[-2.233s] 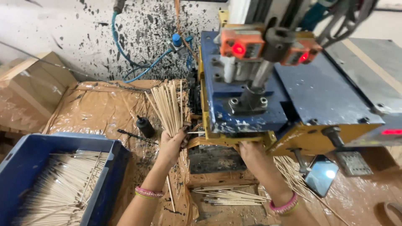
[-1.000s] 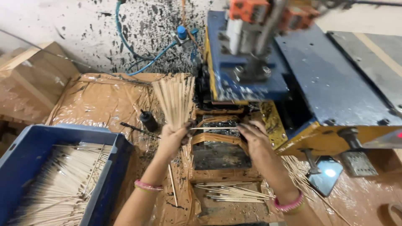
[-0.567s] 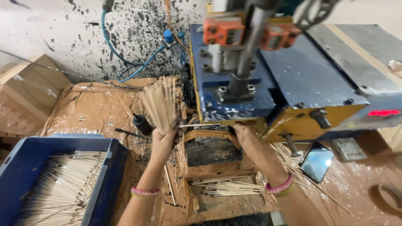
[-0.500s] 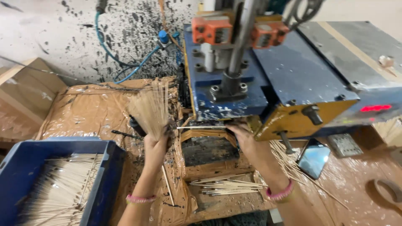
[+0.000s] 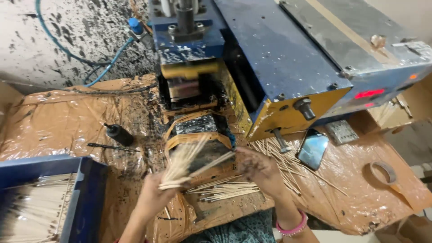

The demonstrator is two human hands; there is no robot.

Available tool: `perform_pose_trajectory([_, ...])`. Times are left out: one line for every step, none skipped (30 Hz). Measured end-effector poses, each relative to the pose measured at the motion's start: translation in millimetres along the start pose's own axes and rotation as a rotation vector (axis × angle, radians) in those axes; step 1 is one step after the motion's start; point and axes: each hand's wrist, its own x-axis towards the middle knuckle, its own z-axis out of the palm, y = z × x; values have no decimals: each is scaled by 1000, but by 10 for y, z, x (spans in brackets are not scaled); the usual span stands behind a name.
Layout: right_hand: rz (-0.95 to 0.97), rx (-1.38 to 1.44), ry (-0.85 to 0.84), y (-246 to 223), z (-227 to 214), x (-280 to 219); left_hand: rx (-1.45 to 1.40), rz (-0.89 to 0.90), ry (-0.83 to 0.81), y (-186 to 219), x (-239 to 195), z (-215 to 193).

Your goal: The person is feeding bundles of wooden sticks into a machine in a manufacturing facility.

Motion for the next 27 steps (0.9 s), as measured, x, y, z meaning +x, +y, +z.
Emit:
perform_pose_trajectory([-139,169,-83,13,94,62,141,241,-160,117,88,17])
perform_pose_trajectory([-147,174,-96,-1,118,135,150,243,-147,78,122,-28])
perform_pose_trajectory([-95,188,-98,-22,146,225,91,-8,-207,43,158,-83])
perform_pose_trajectory([-42,202,-100,-46,182,321,28,-259,-265,6,198,-146])
perform_pose_trajectory([-51,206,-117,-220,247,437,33,-257,-246,39,292,-236])
perform_pose_trajectory([-153,88,-115,-392,313,551,-101,-252,-94,69,386,-329])
perform_pose_trajectory([-257,-31,-112,-567,365,651,-238,-241,59,100,472,-406])
perform_pose_trajectory([-268,-28,-128,-607,411,785,-235,-234,78,86,565,-424])
perform_pose_trajectory([-400,-287,-124,-645,467,899,-244,-273,191,65,645,-446])
perform_pose_trajectory([-531,-546,-115,-680,525,1017,-253,-312,304,40,730,-470])
perform_pose_trajectory([-535,-540,-125,-676,550,1060,-251,-314,316,-32,800,-428])
perform_pose_trajectory([-585,-687,-132,-669,570,1108,-337,-302,307,-108,877,-384])
perform_pose_trajectory([-633,-835,-134,-661,585,1173,-423,-289,294,-188,984,-344])
perform_pose_trajectory([-638,-830,-140,-613,569,1187,-420,-289,303,-133,1015,-267])
perform_pose_trajectory([-617,-860,-123,-564,540,1178,-492,-298,265,-76,1045,-173])
perform_pose_trajectory([-597,-889,-105,-513,503,1167,-564,-306,227,-18,1076,-72])
perform_pose_trajectory([-594,-887,-105,-536,521,1140,-562,-309,226,-46,1071,-70])
perform_pose_trajectory([-538,-846,-96,-560,532,1111,-598,-294,222,-70,1066,-62])
perform_pose_trajectory([-481,-805,-81,-586,534,1068,-632,-280,213,-89,1063,-44])
perform_pose_trajectory([-476,-804,-77,-476,501,1020,-630,-283,208,-128,1053,-58])
perform_pose_trajectory([-486,-924,-121,-377,460,978,-627,-266,206,-161,1064,-68])
perform_pose_trajectory([-494,-1045,-165,-282,416,928,-625,-250,204,-188,1067,-74])
perform_pose_trajectory([-492,-1047,-160,100,380,1037,-625,-249,198,-125,1065,-69])
perform_pose_trajectory([-370,-1115,-181,483,340,1142,-599,-249,202,-61,1059,-60])
perform_pose_trajectory([-245,-1178,-201,868,312,1236,-571,-251,205,3,1042,-61])
perform_pose_trajectory([-241,-1177,-195,544,325,1152,-569,-251,199,-70,999,-68])
perform_pose_trajectory([-134,-1093,-182,226,343,1057,-457,-250,239,-145,946,-75])
